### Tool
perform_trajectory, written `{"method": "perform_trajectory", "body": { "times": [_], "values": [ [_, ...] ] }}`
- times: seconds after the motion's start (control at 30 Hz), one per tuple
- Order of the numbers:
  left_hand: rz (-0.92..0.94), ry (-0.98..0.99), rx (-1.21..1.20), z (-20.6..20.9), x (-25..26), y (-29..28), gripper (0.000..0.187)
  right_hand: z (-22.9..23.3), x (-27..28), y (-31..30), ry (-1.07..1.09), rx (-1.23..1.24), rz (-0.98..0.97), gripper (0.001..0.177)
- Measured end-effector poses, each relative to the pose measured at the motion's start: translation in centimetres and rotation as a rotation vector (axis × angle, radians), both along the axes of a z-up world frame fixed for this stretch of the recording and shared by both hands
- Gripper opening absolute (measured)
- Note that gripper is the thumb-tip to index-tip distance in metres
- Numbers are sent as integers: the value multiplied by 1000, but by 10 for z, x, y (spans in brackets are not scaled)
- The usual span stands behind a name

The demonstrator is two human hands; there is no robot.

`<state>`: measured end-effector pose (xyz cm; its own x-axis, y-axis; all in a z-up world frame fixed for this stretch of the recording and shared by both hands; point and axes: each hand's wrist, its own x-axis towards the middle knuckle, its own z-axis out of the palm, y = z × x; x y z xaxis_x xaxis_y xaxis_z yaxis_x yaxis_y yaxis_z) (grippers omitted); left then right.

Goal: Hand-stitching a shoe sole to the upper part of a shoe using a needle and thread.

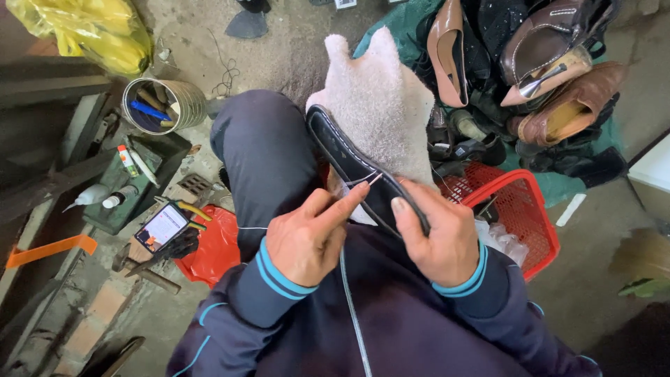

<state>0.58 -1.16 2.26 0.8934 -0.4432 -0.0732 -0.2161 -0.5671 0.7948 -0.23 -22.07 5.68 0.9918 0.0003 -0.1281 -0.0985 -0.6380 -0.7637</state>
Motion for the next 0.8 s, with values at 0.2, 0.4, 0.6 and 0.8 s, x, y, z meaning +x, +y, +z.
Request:
{"method": "perform_trajectory", "body": {
  "times": [0.2, 0.4, 0.6, 0.8],
  "values": [
    [-88, -32, 55, 1, 16, 33, 46, -6, -9, 22, -220, -253, 162, 26],
    [-154, -56, 58, 1, 29, 28, 50, -21, -17, 21, -284, -345, 199, 26],
    [-173, -47, 106, -9, 26, 24, 52, -25, -20, 20, -303, -407, 205, 28],
    [-145, -81, 95, -16, 20, 16, 50, -29, -23, 21, -335, -449, 223, 28]
  ]
}}
